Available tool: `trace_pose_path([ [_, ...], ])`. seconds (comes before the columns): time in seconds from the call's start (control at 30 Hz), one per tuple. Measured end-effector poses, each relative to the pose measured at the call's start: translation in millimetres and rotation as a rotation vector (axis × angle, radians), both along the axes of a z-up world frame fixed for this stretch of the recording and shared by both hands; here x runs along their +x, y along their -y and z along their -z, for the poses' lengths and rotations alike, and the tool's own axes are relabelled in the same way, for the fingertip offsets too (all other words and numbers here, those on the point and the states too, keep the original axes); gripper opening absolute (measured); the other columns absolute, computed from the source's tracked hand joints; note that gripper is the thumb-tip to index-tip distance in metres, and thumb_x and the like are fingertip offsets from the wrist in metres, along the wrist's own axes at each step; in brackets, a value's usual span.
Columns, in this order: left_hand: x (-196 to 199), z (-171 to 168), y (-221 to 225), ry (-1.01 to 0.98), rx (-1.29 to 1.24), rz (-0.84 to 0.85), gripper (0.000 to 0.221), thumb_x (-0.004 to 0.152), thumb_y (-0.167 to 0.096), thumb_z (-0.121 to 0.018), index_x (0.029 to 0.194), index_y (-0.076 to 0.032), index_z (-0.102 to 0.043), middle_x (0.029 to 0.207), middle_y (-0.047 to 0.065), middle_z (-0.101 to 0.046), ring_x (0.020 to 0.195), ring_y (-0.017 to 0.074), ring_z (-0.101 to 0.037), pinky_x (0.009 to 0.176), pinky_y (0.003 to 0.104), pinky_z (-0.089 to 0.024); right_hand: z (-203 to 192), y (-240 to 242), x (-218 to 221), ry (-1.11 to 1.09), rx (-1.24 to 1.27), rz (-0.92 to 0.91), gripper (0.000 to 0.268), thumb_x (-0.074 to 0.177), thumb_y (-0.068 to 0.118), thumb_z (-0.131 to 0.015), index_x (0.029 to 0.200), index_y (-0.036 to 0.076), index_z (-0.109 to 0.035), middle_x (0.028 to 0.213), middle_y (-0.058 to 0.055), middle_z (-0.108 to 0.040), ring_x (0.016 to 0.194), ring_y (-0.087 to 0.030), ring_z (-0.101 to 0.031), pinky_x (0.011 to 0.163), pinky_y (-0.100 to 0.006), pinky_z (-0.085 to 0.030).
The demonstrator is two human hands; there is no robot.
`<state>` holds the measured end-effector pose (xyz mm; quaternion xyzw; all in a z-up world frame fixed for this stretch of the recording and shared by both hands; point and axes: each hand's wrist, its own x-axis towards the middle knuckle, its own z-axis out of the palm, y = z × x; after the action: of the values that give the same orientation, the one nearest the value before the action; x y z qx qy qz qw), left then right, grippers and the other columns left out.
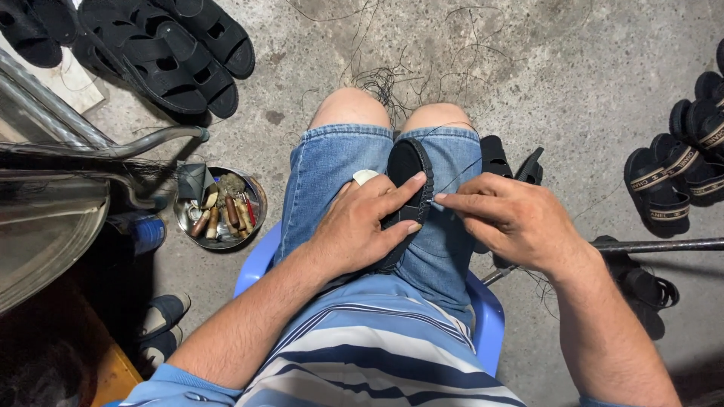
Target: The person stitches the outer edge of a black sandal using a needle and thread, pulling the thread tight after each manual stitch while holding the footwear on their lap.
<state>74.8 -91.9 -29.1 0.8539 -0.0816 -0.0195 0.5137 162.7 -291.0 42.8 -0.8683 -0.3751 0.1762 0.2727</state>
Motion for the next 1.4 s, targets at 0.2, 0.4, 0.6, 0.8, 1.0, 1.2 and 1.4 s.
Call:
trace_pose_path([
  [0.2,5.0,-7.2,-0.8,-0.068,0.002,0.046,0.051,0.083,-0.023,-0.063,0.131,-0.014,-0.049,0.081,0.007,-0.053,0.076,0.0288,-0.056,0.073,0.039,-0.040,4.4,-2.4,1.4,-0.002,-0.014,-0.027,0.023,0.074,0.007,-0.063,0.093,0.014,-0.072,0.084,-0.007,-0.069,0.063,-0.023,-0.064,0.050,-0.032,-0.050],
  [0.4,7.8,-11.1,-0.6,-0.079,0.003,0.059,0.048,0.083,-0.023,-0.062,0.129,-0.013,-0.051,0.079,0.006,-0.051,0.075,0.0279,-0.055,0.072,0.039,-0.040,5.3,-3.0,1.1,-0.015,-0.014,-0.013,0.023,0.073,0.005,-0.062,0.093,0.014,-0.073,0.082,-0.007,-0.068,0.060,-0.021,-0.062,0.048,-0.030,-0.049],
  [0.6,9.9,-13.4,-0.7,-0.103,-0.011,0.069,0.048,0.083,-0.023,-0.062,0.128,-0.011,-0.051,0.079,0.007,-0.051,0.076,0.0277,-0.055,0.073,0.039,-0.040,10.0,1.8,0.2,-0.022,-0.002,0.003,0.026,0.072,0.003,-0.062,0.094,0.013,-0.073,0.083,-0.008,-0.068,0.062,-0.024,-0.062,0.049,-0.031,-0.048],
  [0.8,11.7,-14.8,-1.0,-0.118,-0.005,0.067,0.045,0.084,-0.024,-0.061,0.126,-0.010,-0.053,0.077,0.007,-0.052,0.075,0.0284,-0.056,0.072,0.039,-0.040,13.0,3.7,-0.8,-0.043,0.017,0.016,0.027,0.072,0.003,-0.061,0.095,0.014,-0.073,0.083,-0.007,-0.067,0.062,-0.023,-0.062,0.049,-0.031,-0.048],
  [1.0,15.2,-14.6,4.7,-0.096,0.067,0.044,0.046,0.081,-0.026,-0.064,0.124,-0.012,-0.056,0.076,0.008,-0.053,0.073,0.0318,-0.055,0.070,0.041,-0.040,10.7,5.3,-4.0,-0.006,-0.100,0.064,0.030,0.072,0.005,-0.061,0.097,0.017,-0.073,0.083,-0.007,-0.067,0.061,-0.025,-0.061,0.050,-0.032,-0.048],
  [1.2,19.1,-4.3,16.4,-0.090,0.125,0.032,0.046,0.081,-0.027,-0.063,0.125,-0.014,-0.055,0.075,0.006,-0.053,0.071,0.0290,-0.054,0.069,0.040,-0.039,9.3,4.9,-9.8,0.089,-0.305,0.062,0.030,0.074,0.011,-0.063,0.100,0.023,-0.072,0.085,-0.001,-0.065,0.061,-0.020,-0.061,0.050,-0.029,-0.047],
  [1.4,22.9,-6.6,13.4,-0.138,0.087,0.061,0.046,0.084,-0.026,-0.059,0.127,-0.011,-0.053,0.075,0.008,-0.053,0.072,0.0317,-0.054,0.068,0.041,-0.039,25.8,7.6,-2.8,-0.048,-0.056,0.132,0.030,0.072,0.004,-0.062,0.096,0.017,-0.073,0.082,-0.003,-0.065,0.057,-0.020,-0.058,0.049,-0.028,-0.046],
])
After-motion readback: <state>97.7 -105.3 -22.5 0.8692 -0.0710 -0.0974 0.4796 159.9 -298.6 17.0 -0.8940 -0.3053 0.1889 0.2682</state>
